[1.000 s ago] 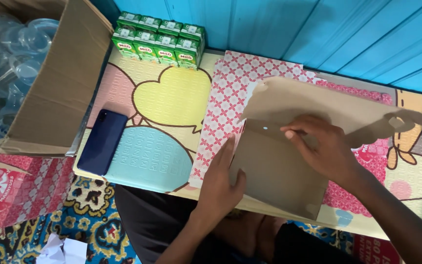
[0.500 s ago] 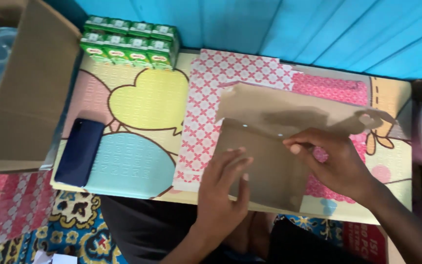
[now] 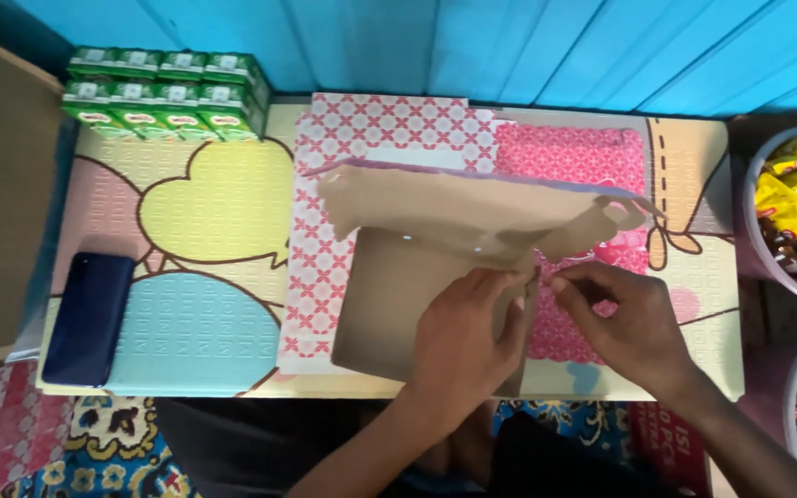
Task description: Folding cardboard box flaps and applying a decorative paper sleeve to assemble a package.
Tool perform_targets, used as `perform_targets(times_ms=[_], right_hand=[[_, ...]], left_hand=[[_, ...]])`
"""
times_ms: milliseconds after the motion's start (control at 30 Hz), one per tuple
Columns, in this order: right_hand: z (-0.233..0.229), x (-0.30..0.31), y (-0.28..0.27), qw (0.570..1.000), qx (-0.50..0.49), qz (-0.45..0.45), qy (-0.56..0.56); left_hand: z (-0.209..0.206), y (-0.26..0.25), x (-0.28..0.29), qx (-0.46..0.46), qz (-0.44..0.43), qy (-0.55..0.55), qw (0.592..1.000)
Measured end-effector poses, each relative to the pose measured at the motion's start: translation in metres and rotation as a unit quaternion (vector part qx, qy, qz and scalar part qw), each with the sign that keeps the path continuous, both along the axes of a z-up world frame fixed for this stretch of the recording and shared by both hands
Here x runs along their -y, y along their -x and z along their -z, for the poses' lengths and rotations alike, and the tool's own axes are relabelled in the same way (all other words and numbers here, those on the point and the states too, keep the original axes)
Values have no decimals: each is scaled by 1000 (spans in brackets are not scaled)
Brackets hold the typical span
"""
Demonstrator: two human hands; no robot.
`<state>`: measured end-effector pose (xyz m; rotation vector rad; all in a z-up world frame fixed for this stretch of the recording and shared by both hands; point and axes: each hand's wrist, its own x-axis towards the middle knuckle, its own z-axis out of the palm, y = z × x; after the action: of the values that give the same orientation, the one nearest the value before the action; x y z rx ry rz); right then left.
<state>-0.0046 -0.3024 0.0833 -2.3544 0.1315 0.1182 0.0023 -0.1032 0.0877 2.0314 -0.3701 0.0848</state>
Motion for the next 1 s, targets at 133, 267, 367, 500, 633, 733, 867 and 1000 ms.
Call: perform_targets(times_ms=[133, 267, 367, 500, 633, 733, 867, 1000], right_hand=[[15, 10, 2, 999, -32, 30, -28], [27, 12, -1, 969, -206, 124, -51], [43, 15, -1, 962, -234, 121, -74], [52, 11, -1, 953, -252, 131, -108], [58, 8, -1, 950, -255, 134, -120], [66, 10, 0, 951, -253, 121, -134], [63, 6, -1, 952, -243, 118, -146], [55, 3, -1, 949, -245, 119, -160]], left_hand=[[9, -15, 14, -9, -28, -74, 997], [10, -37, 22, -88, 28, -197, 976], [15, -49, 29, -105, 37, -235, 966], [12, -60, 37, -135, 45, -263, 954], [11, -66, 43, -203, 64, -257, 943], [17, -66, 43, -216, 51, -252, 942], [11, -65, 39, -235, 74, -216, 945], [5, -65, 36, -259, 90, -185, 944]])
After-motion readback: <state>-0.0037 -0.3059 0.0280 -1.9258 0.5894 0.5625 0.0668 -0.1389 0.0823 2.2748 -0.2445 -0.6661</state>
